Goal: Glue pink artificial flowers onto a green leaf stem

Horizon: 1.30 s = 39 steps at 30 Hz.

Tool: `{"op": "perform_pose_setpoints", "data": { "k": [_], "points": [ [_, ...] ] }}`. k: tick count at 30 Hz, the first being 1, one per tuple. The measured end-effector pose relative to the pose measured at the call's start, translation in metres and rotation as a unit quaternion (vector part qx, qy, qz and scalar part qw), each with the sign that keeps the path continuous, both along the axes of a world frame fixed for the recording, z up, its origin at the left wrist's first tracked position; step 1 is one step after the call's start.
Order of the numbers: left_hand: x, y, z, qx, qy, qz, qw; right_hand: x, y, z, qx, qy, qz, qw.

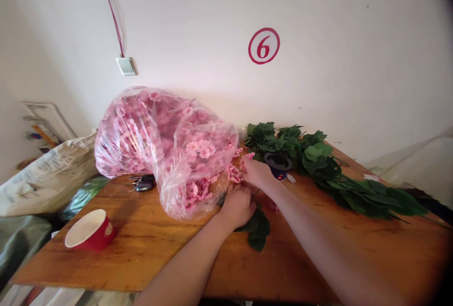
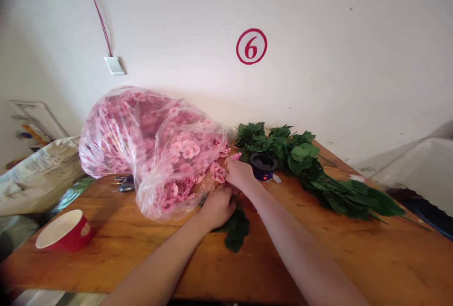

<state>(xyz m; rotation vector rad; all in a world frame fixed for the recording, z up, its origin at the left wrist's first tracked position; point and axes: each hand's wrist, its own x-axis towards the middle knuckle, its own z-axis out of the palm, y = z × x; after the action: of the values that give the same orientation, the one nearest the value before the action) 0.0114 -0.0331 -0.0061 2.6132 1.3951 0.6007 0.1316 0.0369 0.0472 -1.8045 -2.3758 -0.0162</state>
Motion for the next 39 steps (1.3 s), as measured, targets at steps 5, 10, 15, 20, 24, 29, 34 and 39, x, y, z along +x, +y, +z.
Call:
{"op": "perform_pose_setpoints", "data": {
  "k": [5,10,15,20,24,29,34,39],
  "points": [
    [0.001,-0.002,0.002,0.015,-0.013,0.02,1.0,0.0,0.007,0.004,-0.018,-0.006,0.013,1.0],
    [0.0,-0.002,0.004,-0.026,-0.043,0.009,0.999,0.018,-0.003,0.008,0.019,0.096,-0.039,0.994],
    [0.0,0.002,0.002,-0.057,-0.097,0.003,0.994,0.04,-0.032,-0.003,-0.067,0.358,-0.064,0.929],
    [0.0,0.005,0.001,-0.064,-0.172,0.009,0.983,0.042,-0.052,-0.014,-0.099,0.362,-0.066,0.924],
    [-0.002,0.009,0.0,-0.082,-0.263,0.003,0.961,0.041,-0.056,-0.018,-0.082,0.364,-0.047,0.926],
    [-0.002,0.011,0.002,-0.08,-0.34,-0.017,0.937,0.044,-0.057,-0.016,-0.08,0.369,0.004,0.926],
    [-0.003,0.012,0.006,0.008,-0.334,-0.049,0.941,0.042,-0.06,-0.016,-0.018,0.421,0.007,0.907],
    [-0.004,0.011,0.01,0.067,-0.342,-0.053,0.936,0.047,-0.064,-0.015,-0.094,0.49,-0.002,0.866]
  ]
}}
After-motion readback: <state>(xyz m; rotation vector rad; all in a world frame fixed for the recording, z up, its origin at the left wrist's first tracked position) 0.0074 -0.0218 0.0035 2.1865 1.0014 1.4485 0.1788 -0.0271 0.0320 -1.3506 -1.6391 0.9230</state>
